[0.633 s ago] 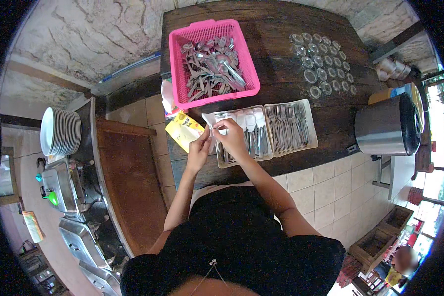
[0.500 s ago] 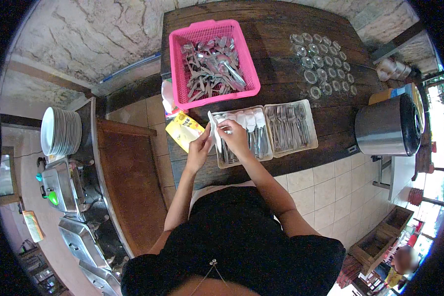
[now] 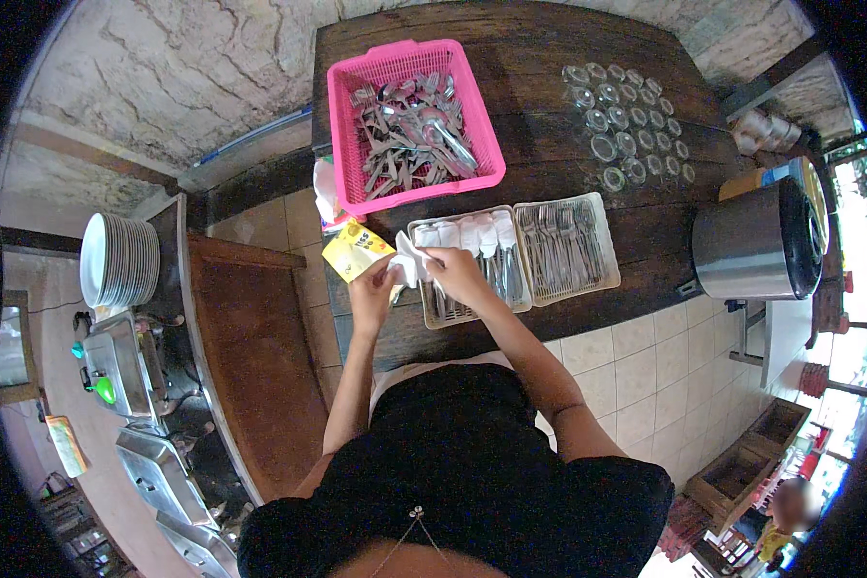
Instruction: Sorting and wiping clean silverware into a service tray.
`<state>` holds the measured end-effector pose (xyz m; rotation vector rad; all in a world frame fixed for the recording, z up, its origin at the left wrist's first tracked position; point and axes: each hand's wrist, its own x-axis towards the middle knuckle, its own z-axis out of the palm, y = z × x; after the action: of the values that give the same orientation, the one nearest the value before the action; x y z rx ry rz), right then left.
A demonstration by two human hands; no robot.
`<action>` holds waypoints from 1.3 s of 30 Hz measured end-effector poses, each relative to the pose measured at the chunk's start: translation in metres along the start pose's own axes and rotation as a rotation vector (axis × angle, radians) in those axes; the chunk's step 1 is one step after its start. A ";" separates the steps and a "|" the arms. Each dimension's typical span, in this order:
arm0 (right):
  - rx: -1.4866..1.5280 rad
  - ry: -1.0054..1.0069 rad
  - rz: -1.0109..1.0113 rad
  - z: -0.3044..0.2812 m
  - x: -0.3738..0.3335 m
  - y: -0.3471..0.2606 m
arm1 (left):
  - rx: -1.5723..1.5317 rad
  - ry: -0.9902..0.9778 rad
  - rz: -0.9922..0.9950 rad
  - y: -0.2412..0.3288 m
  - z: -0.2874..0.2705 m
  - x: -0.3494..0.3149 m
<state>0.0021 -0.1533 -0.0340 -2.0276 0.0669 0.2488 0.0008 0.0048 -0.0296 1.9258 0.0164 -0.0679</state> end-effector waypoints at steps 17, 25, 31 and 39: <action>0.143 -0.208 -0.249 -0.062 0.005 -0.012 | -0.129 -0.074 -0.076 -0.024 -0.062 0.020; 0.254 -0.129 -0.206 -0.088 0.011 -0.017 | -0.254 -0.273 -0.061 -0.027 -0.063 0.022; 0.480 0.233 -0.388 -0.090 0.010 -0.021 | -0.199 -0.200 -0.089 -0.053 -0.067 0.026; 0.109 -0.019 -0.546 -0.085 0.004 -0.059 | -0.310 -0.442 0.385 0.027 -0.028 0.027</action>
<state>0.0279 -0.2021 0.0536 -1.8556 -0.4699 -0.0803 0.0304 0.0208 0.0043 1.5408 -0.6038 -0.2174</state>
